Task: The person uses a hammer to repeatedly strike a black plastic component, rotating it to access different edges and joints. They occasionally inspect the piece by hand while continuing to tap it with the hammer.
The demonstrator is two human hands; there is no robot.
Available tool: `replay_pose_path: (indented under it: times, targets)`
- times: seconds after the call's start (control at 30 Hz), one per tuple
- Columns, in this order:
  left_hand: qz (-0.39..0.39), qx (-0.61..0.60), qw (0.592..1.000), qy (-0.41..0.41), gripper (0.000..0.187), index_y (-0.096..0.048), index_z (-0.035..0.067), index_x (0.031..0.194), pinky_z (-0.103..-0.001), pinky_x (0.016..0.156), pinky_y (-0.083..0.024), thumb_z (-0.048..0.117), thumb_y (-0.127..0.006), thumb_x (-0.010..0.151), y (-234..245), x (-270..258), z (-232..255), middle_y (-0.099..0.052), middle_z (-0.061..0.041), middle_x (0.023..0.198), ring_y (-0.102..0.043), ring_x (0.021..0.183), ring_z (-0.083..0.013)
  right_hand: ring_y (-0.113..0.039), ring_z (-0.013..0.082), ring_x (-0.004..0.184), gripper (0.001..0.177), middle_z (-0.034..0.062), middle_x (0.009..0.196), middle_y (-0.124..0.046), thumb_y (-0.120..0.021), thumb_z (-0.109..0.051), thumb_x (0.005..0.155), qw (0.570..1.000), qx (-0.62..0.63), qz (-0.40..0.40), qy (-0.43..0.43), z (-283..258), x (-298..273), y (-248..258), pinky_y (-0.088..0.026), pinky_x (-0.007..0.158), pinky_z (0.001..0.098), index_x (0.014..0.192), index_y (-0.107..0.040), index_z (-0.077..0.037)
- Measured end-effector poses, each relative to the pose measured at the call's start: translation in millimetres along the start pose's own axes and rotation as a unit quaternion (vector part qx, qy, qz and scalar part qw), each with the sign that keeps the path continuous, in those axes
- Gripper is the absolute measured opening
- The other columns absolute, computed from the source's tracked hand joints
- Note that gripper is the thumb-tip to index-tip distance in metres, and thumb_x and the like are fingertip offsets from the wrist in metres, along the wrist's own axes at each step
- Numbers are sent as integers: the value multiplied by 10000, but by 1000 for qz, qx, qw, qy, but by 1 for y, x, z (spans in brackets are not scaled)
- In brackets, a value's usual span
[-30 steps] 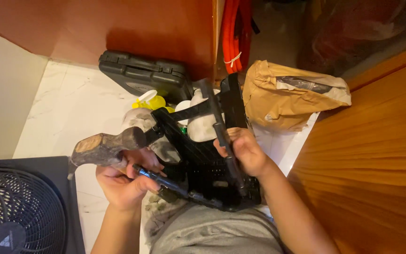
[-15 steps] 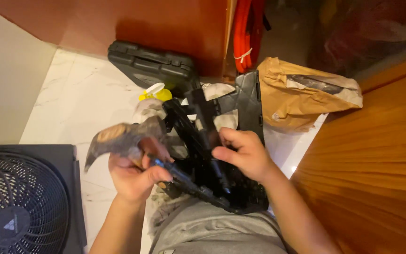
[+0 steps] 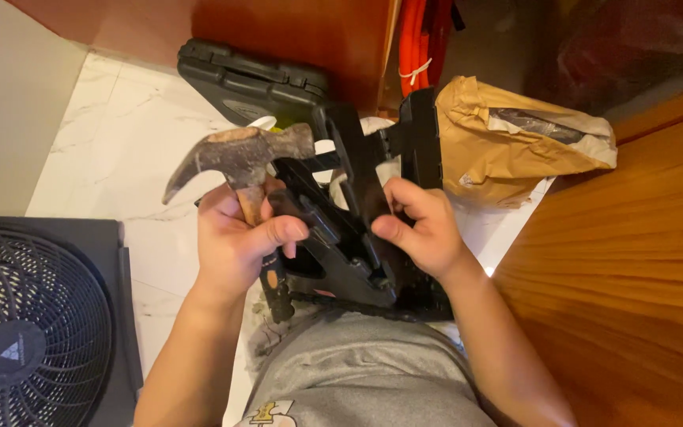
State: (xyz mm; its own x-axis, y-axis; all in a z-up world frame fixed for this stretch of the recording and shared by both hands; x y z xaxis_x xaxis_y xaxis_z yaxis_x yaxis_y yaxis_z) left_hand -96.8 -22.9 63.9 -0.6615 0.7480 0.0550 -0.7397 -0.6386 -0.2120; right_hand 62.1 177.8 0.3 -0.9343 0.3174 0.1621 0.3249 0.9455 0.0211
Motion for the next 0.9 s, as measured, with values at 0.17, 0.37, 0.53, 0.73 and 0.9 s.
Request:
replay_pose_path:
  times: [0.17, 0.37, 0.53, 0.73, 0.9]
  targets:
    - [58, -9, 997, 59, 265, -635, -7, 933, -273, 485, -495, 17, -848, 777, 0, 7, 1, -674, -84, 767, -602, 541, -148, -528, 70, 774, 411, -6, 834, -588, -725, -401, 977, 999, -11, -42, 6, 2, 5, 0, -466, 686, 245, 975, -599, -10]
    - [42, -35, 994, 94, 295, -559, 58, 842, -268, 432, -468, 85, -850, 801, 0, 38, 2, -628, -46, 741, -571, 516, -131, -570, 69, 966, 470, 14, 1050, -622, -728, -397, 985, 997, 45, -66, 9, -2, 9, -1, -476, 864, 237, 1173, -560, 0]
    - [22, -46, 995, 89, 248, -611, 28, 908, -261, 442, -478, 92, -831, 813, -9, 39, 11, -662, -46, 783, -589, 543, -122, -610, 60, 977, 485, 20, 1064, -670, -705, -413, 994, 993, 120, 21, -12, 4, 13, -10, -498, 871, 223, 1208, -537, -12]
    - [34, -47, 994, 96, 251, -636, 17, 958, -248, 439, -469, 80, -827, 808, -15, 41, 14, -650, -39, 768, -578, 536, -112, -573, 56, 860, 473, -9, 922, -646, -730, -420, 982, 996, -41, 60, 49, 11, 11, -3, -490, 771, 217, 1139, -530, -21]
    - [28, -37, 994, 101, 238, -609, 12, 911, -257, 437, -463, 66, -825, 827, -14, 38, 13, -640, -47, 750, -567, 516, -117, -479, 68, 765, 509, -9, 836, -566, -800, -420, 911, 990, -104, 82, 51, 13, 6, 10, -422, 694, 218, 1100, -543, -24]
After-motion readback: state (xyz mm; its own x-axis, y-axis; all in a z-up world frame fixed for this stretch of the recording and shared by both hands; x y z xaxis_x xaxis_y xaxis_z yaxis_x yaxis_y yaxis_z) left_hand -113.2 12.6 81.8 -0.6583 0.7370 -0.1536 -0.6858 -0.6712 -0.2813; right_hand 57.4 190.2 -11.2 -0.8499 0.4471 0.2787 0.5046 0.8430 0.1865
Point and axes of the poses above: each hand's wrist, its own x-axis towards the middle knuckle, its own y-axis out of the back of the hand, z = x × y, the point moved 1 cm from there along x, towards the middle knuckle
